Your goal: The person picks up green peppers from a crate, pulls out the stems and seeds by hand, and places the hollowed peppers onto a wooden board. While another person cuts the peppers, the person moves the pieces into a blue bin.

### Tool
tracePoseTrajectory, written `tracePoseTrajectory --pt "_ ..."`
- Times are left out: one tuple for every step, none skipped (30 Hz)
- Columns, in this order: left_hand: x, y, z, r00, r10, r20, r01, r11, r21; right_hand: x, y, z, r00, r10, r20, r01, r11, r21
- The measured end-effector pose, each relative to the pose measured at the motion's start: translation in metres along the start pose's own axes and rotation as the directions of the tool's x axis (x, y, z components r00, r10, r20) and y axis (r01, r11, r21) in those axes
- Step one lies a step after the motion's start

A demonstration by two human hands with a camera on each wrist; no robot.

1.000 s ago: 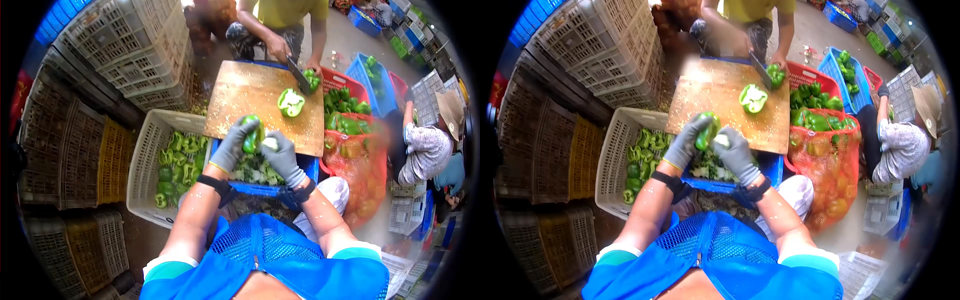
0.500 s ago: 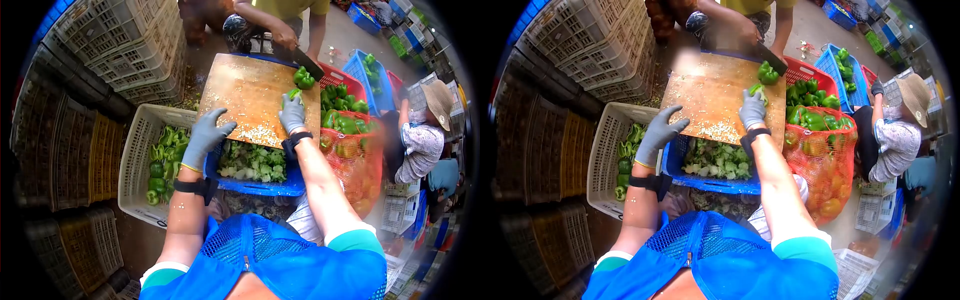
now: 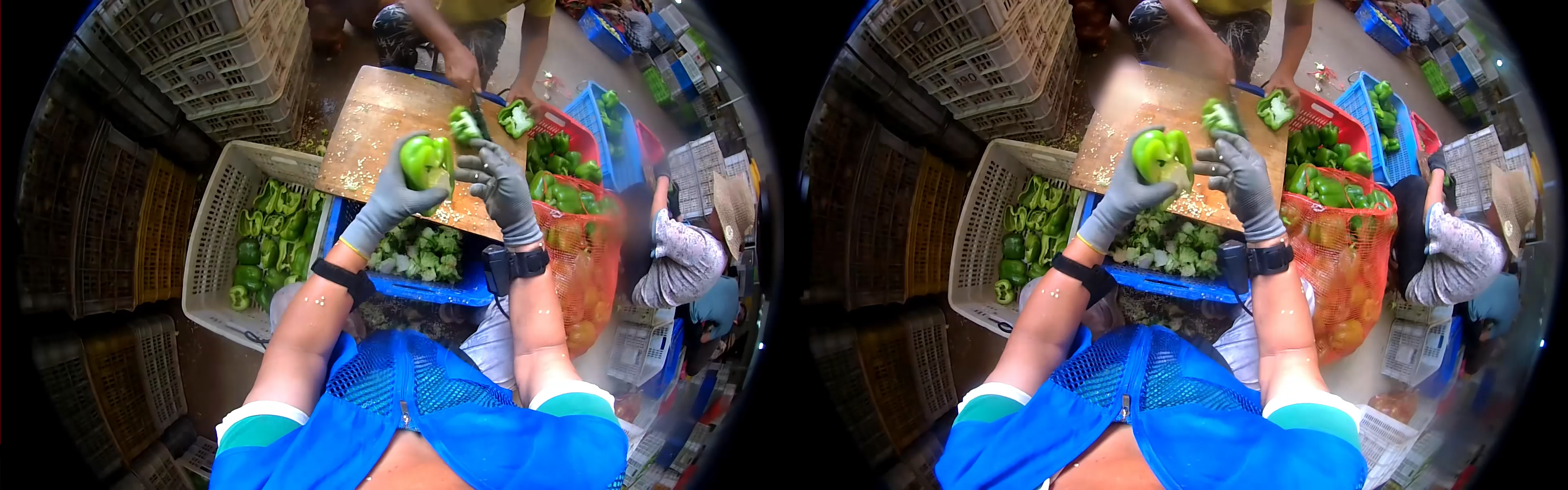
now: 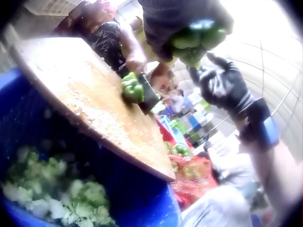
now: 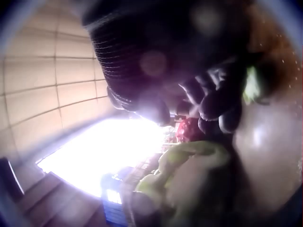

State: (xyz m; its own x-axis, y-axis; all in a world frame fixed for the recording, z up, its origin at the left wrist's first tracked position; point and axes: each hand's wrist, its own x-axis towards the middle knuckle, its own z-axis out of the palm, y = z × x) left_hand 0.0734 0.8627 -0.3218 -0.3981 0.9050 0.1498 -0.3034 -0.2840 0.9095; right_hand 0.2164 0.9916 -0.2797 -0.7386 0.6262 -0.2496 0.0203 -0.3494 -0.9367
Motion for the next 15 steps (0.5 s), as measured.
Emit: tracePoseTrajectory --pt "0.000 -0.004 -0.002 0.998 0.059 0.010 -0.060 0.996 0.071 0.001 0.000 -0.002 0.996 -0.010 -0.094 -0.007 0.983 -0.182" --pt "0.000 -0.007 -0.003 0.993 0.118 0.028 -0.120 0.983 0.141 -0.003 0.002 -0.001 0.998 0.059 -0.011 -0.060 0.969 -0.242" --pt "0.000 -0.007 -0.001 0.984 0.171 0.056 -0.179 0.962 0.206 -0.010 0.002 0.009 0.989 0.132 0.060 -0.108 0.947 -0.303" --pt "-0.006 -0.008 0.004 0.980 0.170 0.105 -0.190 0.955 0.228 -0.018 0.004 0.021 0.959 0.209 0.192 -0.171 0.966 -0.195" --pt "-0.009 -0.007 0.006 0.967 0.155 0.200 -0.213 0.927 0.308 -0.011 0.032 0.016 0.963 0.035 0.267 -0.005 0.994 -0.111" --pt "-0.014 -0.001 0.009 0.962 0.147 0.230 -0.218 0.921 0.322 -0.014 0.038 0.014 0.954 0.035 0.299 -0.031 0.999 -0.016" --pt "-0.018 0.003 0.012 0.958 0.144 0.250 -0.226 0.913 0.339 -0.018 0.040 0.014 0.958 0.078 0.277 -0.096 0.994 0.054" --pt "-0.021 0.002 0.012 0.949 0.188 0.254 -0.289 0.842 0.456 -0.018 0.044 0.016 0.963 0.042 0.266 -0.071 0.993 0.100" --pt "-0.020 -0.001 0.013 0.950 0.203 0.239 -0.300 0.809 0.505 -0.017 0.050 0.019 0.966 0.007 0.259 -0.046 0.988 0.148" --pt "-0.020 -0.006 0.013 0.951 0.217 0.222 -0.306 0.774 0.554 -0.013 0.063 0.018 0.973 -0.021 0.232 -0.020 0.985 0.173" --pt "-0.022 -0.009 0.015 0.951 0.232 0.205 -0.309 0.737 0.601 -0.007 0.080 0.014 0.978 -0.046 0.203 0.005 0.980 0.197" --pt "-0.020 -0.003 0.019 0.916 0.259 0.306 -0.399 0.660 0.637 -0.010 0.081 0.015 0.976 -0.003 0.217 -0.076 0.932 0.354" --pt "-0.021 -0.002 0.021 0.912 0.245 0.328 -0.408 0.613 0.677 -0.014 0.083 0.017 0.972 0.039 0.230 -0.154 0.849 0.505" --pt "-0.022 -0.002 0.022 0.908 0.231 0.351 -0.418 0.562 0.714 -0.017 0.084 0.019 0.967 0.082 0.243 -0.222 0.740 0.635" --pt "-0.024 -0.001 0.023 0.904 0.219 0.366 -0.426 0.508 0.749 -0.018 0.083 0.018 0.967 -0.024 0.255 -0.089 0.901 0.424"
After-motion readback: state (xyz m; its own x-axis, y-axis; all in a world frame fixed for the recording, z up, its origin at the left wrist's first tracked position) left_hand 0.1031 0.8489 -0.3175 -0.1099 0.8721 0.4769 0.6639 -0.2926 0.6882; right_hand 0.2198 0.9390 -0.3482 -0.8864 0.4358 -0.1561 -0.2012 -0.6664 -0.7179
